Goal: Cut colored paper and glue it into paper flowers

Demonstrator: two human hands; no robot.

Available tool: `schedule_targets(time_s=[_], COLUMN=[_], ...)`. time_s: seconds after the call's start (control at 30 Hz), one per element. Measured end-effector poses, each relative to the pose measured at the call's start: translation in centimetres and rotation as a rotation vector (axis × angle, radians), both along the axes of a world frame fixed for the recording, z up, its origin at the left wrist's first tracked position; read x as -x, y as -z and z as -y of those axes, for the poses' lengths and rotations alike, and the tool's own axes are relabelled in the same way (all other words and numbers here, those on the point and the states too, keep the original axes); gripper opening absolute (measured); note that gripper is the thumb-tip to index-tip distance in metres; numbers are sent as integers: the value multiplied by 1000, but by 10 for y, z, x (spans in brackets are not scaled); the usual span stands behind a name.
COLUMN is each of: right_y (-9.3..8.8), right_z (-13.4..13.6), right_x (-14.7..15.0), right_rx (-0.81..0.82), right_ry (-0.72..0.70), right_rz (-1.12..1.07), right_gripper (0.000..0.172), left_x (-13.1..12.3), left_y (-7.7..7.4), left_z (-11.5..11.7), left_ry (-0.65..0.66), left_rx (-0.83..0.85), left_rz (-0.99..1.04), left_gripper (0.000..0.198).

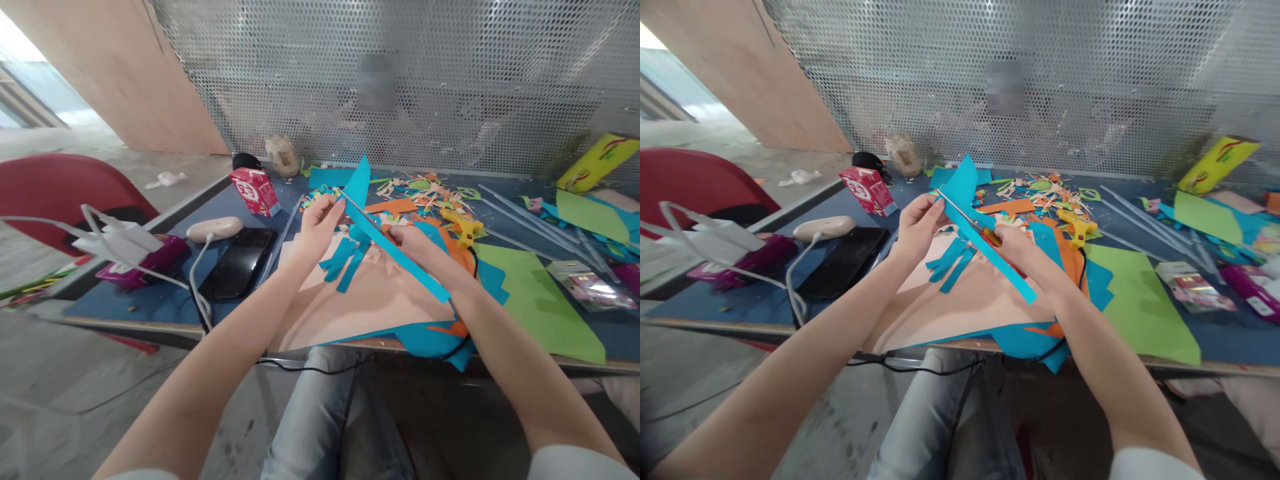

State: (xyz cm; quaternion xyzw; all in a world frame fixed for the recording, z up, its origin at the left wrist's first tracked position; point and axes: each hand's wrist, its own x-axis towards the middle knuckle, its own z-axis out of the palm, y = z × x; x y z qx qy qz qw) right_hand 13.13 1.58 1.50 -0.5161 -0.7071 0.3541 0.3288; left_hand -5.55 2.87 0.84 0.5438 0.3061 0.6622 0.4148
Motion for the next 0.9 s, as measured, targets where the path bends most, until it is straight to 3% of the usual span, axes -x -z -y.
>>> schedule_targets(time_s=[0.1, 0.27, 0.37, 0.47, 0.53, 0.73, 0.9], right_y=[-1, 2, -4, -15, -19, -5, 1], right_z=[-1, -3, 2, 11, 14, 3, -1], right_x=[0, 0, 0, 1, 3, 4, 3], right_rx=[-42, -91, -2, 138, 125, -29, -8], right_ry=[1, -2, 23, -41, -75, -4, 23], right_rz=[137, 4, -133, -274, -275, -195, -259], right_gripper=[26, 16, 20, 32, 34, 30, 31], left_x=[-1, -2, -1, 0, 0, -5, -9], left_y=[0, -2, -2, -2, -2, -3, -2], left_z=[1, 4, 2, 0, 1, 8, 9], left_ry=[8, -20, -83, -99, -91, -43, 52], left_rx=[0, -41, -44, -52, -43, -17, -6], left_rz=[-48, -122, -84, -68, -68, -99, -90], left_gripper=[35, 34, 33, 32, 32, 31, 36])
